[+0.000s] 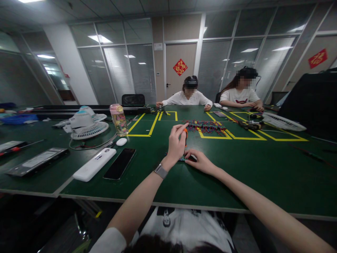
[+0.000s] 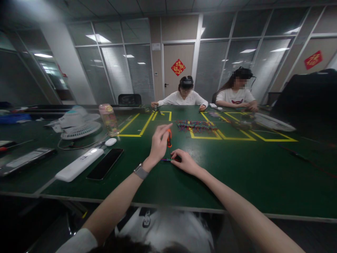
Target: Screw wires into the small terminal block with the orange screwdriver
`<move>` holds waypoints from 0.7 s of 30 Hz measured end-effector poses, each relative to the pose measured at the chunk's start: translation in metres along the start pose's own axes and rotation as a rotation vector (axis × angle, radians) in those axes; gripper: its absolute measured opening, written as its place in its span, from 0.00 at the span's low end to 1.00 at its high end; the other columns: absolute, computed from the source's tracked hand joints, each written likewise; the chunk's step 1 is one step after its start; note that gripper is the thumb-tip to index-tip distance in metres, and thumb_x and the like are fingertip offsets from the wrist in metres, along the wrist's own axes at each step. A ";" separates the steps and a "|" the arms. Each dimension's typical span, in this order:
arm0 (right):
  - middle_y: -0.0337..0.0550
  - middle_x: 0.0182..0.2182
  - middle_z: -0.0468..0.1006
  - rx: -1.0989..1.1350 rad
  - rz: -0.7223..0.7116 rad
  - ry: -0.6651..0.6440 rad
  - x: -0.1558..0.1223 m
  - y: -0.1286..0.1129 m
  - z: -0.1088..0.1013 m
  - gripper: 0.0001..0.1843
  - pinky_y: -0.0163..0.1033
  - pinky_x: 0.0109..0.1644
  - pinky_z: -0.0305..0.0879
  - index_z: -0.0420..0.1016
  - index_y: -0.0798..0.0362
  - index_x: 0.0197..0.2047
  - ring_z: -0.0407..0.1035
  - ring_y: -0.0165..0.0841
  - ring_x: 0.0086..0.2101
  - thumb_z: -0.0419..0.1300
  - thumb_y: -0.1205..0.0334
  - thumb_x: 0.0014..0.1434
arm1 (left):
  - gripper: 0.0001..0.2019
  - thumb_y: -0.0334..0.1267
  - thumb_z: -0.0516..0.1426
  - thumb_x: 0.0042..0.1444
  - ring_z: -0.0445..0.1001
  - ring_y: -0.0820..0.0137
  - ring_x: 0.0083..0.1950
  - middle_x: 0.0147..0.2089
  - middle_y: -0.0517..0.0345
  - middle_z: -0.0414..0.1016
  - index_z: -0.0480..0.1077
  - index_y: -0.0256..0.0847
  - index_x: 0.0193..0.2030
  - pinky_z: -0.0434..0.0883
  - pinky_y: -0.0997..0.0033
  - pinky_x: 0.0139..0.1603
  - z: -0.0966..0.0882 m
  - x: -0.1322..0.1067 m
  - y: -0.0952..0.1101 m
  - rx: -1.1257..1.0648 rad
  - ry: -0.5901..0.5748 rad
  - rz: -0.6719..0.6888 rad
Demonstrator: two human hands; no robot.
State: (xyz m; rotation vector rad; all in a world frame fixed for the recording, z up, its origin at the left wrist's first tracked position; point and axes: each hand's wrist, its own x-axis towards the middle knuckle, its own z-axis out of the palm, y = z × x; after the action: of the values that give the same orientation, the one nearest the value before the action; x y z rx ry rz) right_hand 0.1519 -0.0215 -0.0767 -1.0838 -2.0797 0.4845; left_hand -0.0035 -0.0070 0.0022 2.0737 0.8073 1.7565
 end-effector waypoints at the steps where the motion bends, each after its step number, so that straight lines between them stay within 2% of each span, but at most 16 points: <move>1: 0.46 0.40 0.77 -0.001 -0.001 0.000 0.000 0.000 0.000 0.03 0.43 0.50 0.65 0.71 0.53 0.33 0.72 0.37 0.43 0.61 0.67 0.53 | 0.16 0.31 0.47 0.64 0.70 0.69 0.51 0.48 0.52 0.71 0.70 0.41 0.54 0.65 0.68 0.54 0.000 0.000 -0.001 -0.031 -0.012 -0.006; 6: 0.46 0.40 0.76 -0.011 -0.022 0.007 -0.001 -0.001 0.000 0.02 0.42 0.49 0.65 0.70 0.53 0.33 0.72 0.37 0.42 0.61 0.66 0.54 | 0.14 0.32 0.51 0.62 0.73 0.71 0.44 0.43 0.55 0.75 0.71 0.42 0.52 0.68 0.71 0.48 0.002 0.000 -0.002 -0.067 0.009 -0.034; 11: 0.46 0.40 0.76 -0.015 -0.032 0.011 0.000 -0.001 0.001 0.02 0.43 0.48 0.66 0.70 0.53 0.32 0.72 0.37 0.42 0.61 0.65 0.55 | 0.10 0.37 0.59 0.57 0.69 0.72 0.39 0.38 0.57 0.68 0.75 0.44 0.46 0.68 0.72 0.45 0.000 0.000 -0.001 0.025 0.048 -0.049; 17: 0.46 0.39 0.76 -0.025 -0.041 0.015 0.000 0.000 0.002 0.02 0.43 0.48 0.65 0.70 0.52 0.33 0.72 0.37 0.41 0.60 0.65 0.55 | 0.16 0.32 0.48 0.63 0.72 0.70 0.49 0.48 0.53 0.72 0.71 0.42 0.53 0.67 0.70 0.52 0.002 0.000 -0.005 -0.082 0.017 -0.117; 21: 0.46 0.39 0.76 -0.032 -0.044 0.006 0.000 -0.001 0.002 0.02 0.43 0.47 0.66 0.69 0.52 0.33 0.71 0.37 0.41 0.60 0.65 0.55 | 0.16 0.34 0.48 0.64 0.74 0.71 0.42 0.45 0.53 0.75 0.68 0.40 0.55 0.69 0.71 0.46 0.006 -0.001 -0.009 -0.166 0.018 -0.195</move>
State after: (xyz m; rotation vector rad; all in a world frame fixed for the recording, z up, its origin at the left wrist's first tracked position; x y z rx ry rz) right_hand 0.1503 -0.0219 -0.0773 -1.0543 -2.1080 0.4267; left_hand -0.0003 0.0004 -0.0050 1.8109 0.8090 1.6788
